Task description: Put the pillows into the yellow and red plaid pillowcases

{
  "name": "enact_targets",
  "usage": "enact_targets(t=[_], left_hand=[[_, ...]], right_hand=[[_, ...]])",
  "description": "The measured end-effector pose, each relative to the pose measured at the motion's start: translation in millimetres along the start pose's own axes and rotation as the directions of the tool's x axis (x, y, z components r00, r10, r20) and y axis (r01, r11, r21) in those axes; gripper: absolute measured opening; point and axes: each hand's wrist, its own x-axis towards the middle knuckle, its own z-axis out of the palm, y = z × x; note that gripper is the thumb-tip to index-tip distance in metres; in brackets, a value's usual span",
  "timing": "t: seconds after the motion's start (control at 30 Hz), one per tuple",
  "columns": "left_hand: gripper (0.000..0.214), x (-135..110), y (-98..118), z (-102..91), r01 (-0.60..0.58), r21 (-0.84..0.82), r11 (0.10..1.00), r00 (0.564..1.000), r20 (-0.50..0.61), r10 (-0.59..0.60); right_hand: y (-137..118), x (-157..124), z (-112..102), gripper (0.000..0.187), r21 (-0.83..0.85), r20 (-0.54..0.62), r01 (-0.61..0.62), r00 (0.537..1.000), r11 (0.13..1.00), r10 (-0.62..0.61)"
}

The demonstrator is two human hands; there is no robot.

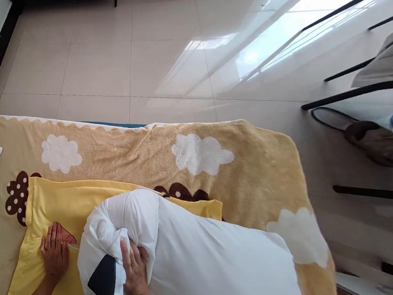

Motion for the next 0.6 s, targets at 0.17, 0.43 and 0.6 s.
enact_targets(t=[0.17, 0.43, 0.6], left_hand=[[0.066, -4.4, -1.1, 5.2, 0.006, -0.004, 1.0, 1.0, 0.028, -0.006], [0.07, -10.9, -0.6, 8.8, -0.019, 0.015, 1.0, 0.999, 0.044, 0.018], [0.072, -17.2, 0.3, 13.3, -0.025, 0.019, 0.999, 0.998, 0.065, 0.024]], right_hand=[[-3.1, 8.1, 18.7, 0.076, -0.038, 0.059, 0.018, 0.998, 0.999, -0.016], [-1.4, 36.0, 45.9, 0.075, -0.036, 0.133, 0.072, 0.989, 0.997, -0.067], [0.8, 52.2, 70.6, 0.069, 0.029, 0.166, 0.099, 0.981, 0.995, -0.103]])
